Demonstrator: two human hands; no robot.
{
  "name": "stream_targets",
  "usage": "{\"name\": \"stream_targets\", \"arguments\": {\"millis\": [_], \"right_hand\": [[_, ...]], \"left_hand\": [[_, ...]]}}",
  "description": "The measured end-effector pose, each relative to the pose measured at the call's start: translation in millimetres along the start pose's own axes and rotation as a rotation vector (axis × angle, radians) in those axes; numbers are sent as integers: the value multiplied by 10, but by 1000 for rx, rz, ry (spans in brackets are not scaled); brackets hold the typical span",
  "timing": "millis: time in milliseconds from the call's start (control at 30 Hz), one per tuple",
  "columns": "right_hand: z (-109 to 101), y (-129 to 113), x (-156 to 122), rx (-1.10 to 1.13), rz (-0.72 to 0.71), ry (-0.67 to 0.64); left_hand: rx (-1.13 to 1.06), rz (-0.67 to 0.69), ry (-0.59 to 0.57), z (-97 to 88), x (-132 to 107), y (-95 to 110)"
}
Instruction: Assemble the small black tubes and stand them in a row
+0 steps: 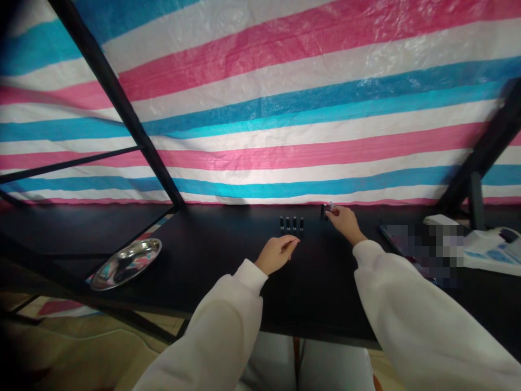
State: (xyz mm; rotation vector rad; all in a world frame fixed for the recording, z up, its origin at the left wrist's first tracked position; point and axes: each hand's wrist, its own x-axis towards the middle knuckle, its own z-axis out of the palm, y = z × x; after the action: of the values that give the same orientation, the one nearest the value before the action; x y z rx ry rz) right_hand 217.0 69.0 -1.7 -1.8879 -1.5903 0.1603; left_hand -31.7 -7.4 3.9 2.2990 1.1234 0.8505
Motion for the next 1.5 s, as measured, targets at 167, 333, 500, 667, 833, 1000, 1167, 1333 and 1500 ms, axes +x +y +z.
{"name": "stream_targets", "arguments": {"millis": [167,333,500,667,833,1000,1167,1333,1500], "right_hand": [[26,-30,25,-34,12,-13],[70,-50,72,-71,53,32],[126,-82,96,-131,61,4],[192,-119,85,-152,63,-4],[233,-92,89,-178,66,-18],[269,-81,99,-178,72,-12],[282,-101,117,-197,55,-35],[288,-105,144,-217,64,-40],[296,-93,160,-208,51,-36]], "left_hand": [[124,88,-14,-13,-27,32],[170,97,-44,-7,-35,48],[147,95,-73,-13,-42,77],[143,80,-94,-22,-48,89],[126,70,-110,-29,-47,95],[127,61,-123,-39,-46,103],[135,92,-116,-24,-51,80],[143,94,-108,-20,-51,84],[134,73,-121,-34,-49,103]]}}
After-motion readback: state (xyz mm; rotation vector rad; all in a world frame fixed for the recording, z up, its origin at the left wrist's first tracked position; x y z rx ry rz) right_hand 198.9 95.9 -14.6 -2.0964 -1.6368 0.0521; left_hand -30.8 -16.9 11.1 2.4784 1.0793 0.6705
